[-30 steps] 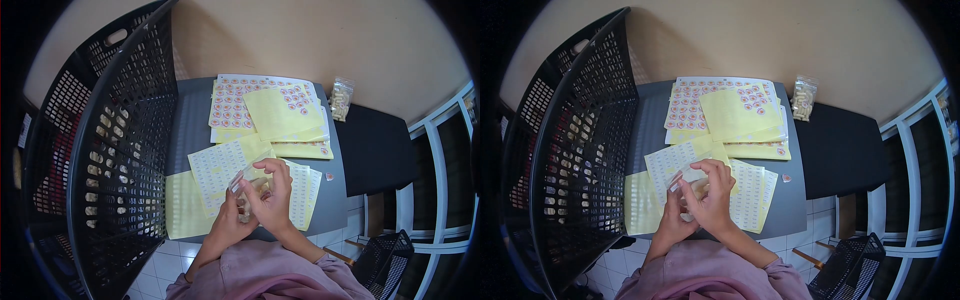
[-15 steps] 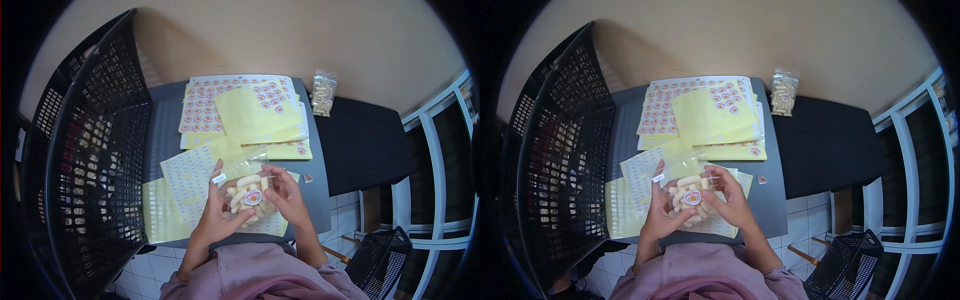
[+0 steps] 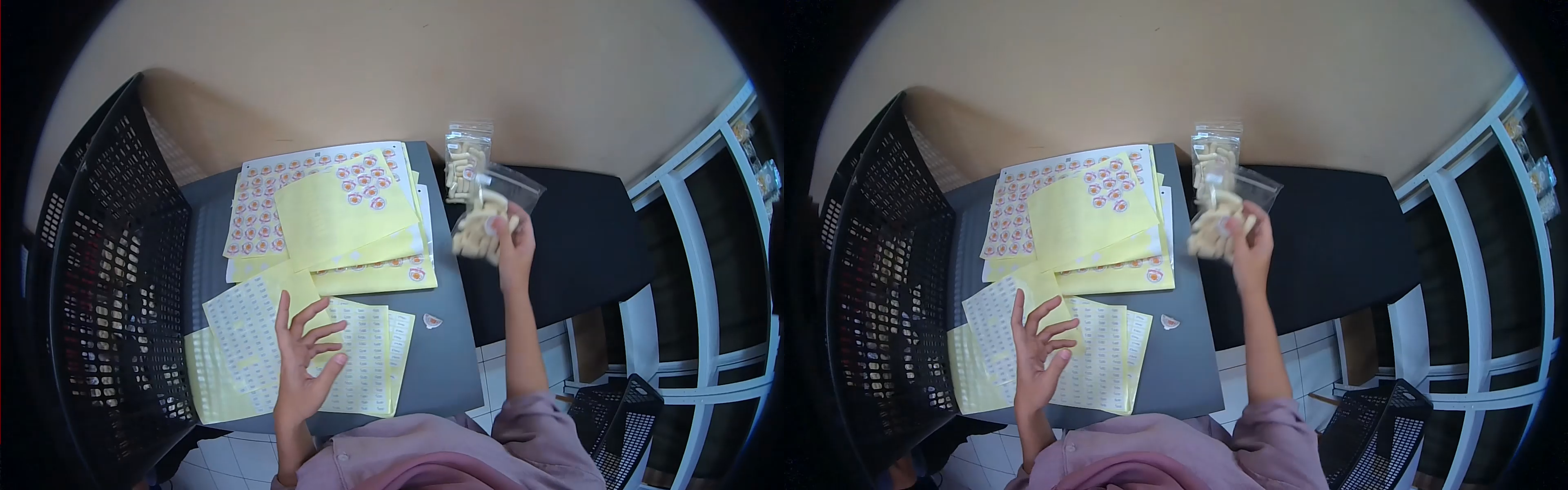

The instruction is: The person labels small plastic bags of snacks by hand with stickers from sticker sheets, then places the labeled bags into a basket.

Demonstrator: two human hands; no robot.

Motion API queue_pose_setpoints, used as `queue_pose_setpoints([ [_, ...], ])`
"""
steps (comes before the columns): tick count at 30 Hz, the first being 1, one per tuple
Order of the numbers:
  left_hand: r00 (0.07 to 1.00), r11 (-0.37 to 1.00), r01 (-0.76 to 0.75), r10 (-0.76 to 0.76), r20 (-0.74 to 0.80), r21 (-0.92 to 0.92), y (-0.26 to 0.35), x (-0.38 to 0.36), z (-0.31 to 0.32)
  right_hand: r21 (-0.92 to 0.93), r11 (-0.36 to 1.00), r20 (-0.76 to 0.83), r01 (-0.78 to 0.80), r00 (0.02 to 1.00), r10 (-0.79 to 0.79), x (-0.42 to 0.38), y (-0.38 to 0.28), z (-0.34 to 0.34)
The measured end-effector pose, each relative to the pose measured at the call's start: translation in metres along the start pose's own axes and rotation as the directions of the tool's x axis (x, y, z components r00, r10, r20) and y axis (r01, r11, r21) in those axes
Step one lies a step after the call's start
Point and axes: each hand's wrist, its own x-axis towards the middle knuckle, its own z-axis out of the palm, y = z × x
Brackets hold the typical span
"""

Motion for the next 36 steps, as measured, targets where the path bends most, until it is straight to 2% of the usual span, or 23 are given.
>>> queue_pose_setpoints([
  [2,0.999,1.0,-0.005,0.006,-0.046,0.009,-0.001,-0.003,0.0,0.074,0.997,0.023,0.019,1.0,-0.021,0.041,0.04,-0.014],
  [4,0.994,0.999,0.024,-0.021,-0.104,0.036,-0.004,-0.004,-0.003,0.019,0.994,0.074,0.107,0.991,-0.108,0.069,0.082,-0.019],
  [6,0.99,0.999,0.013,-0.006,-0.138,0.05,-0.002,-0.004,-0.002,0.011,0.988,0.004,0.154,0.988,-0.154,0.081,0.101,-0.008],
  [8,0.984,0.996,0.031,-0.017,-0.178,0.078,-0.003,-0.005,-0.004,-0.179,0.973,-0.162,0.144,0.971,-0.174,0.089,0.112,0.004],
  [9,0.983,0.996,0.028,-0.013,-0.181,0.083,-0.004,-0.004,-0.004,-0.24,0.95,-0.21,0.2,0.945,-0.252,0.093,0.116,0.012],
  [10,0.98,0.994,0.041,-0.021,-0.197,0.1,-0.004,-0.004,-0.005,-0.234,0.952,-0.211,0.2,0.945,-0.25,0.096,0.118,0.016],
  [12,0.976,0.991,0.056,-0.029,-0.215,0.121,-0.005,-0.004,-0.006,-0.422,0.89,-0.29,0.173,0.905,-0.313,0.103,0.122,0.021],
  [13,0.975,0.99,0.062,-0.034,-0.22,0.125,-0.005,-0.004,-0.007,-0.525,0.83,-0.274,0.191,0.885,-0.377,0.108,0.125,0.022],
  [14,0.973,0.989,0.07,-0.039,-0.228,0.129,-0.005,-0.004,-0.009,-0.52,0.833,-0.273,0.19,0.887,-0.373,0.11,0.127,0.022],
  [16,0.966,0.989,0.078,-0.043,-0.257,0.128,-0.009,-0.005,-0.013,-0.635,0.75,-0.281,0.184,0.85,-0.446,0.111,0.124,0.026],
  [17,0.959,0.989,0.084,-0.047,-0.28,0.121,-0.01,-0.004,-0.014,-0.684,0.693,-0.249,0.229,0.819,-0.517,0.115,0.131,0.024],
  [22,0.951,0.987,0.112,-0.071,-0.301,0.12,-0.012,-0.003,-0.022,-0.684,0.706,-0.282,0.187,0.824,-0.491,0.109,0.128,0.019],
  [25,0.952,0.984,0.122,-0.079,-0.297,0.131,-0.015,-0.004,-0.026,-0.752,0.636,-0.273,0.171,0.798,-0.538,0.106,0.128,0.015],
  [27,0.943,0.983,0.123,-0.074,-0.324,0.136,-0.016,-0.005,-0.028,-0.747,0.642,-0.272,0.175,0.8,-0.534,0.104,0.129,0.01],
  [29,0.963,0.982,0.082,-0.034,-0.268,0.168,-0.015,-0.007,-0.031,-0.758,0.628,-0.264,0.177,0.797,-0.543,0.102,0.129,0.011],
  [30,0.95,0.982,0.084,-0.027,-0.312,0.17,-0.014,-0.008,-0.033,-0.774,0.607,-0.248,0.181,0.795,-0.554,0.098,0.125,0.01],
  [32,0.972,0.987,0.036,0.003,-0.237,0.157,-0.012,-0.012,-0.037,-0.749,0.641,-0.3,0.17,0.775,-0.556,0.096,0.118,0.007],
  [34,0.978,0.986,-0.003,0.038,-0.206,0.166,-0.009,-0.019,-0.046,-0.766,0.615,-0.354,0.189,0.673,-0.649,0.106,0.11,0.001],
  [36,0.965,0.99,-0.018,0.053,-0.258,0.137,-0.007,-0.031,-0.057,-0.795,0.524,-0.29,0.306,0.566,-0.771,0.115,0.07,0.012],
])
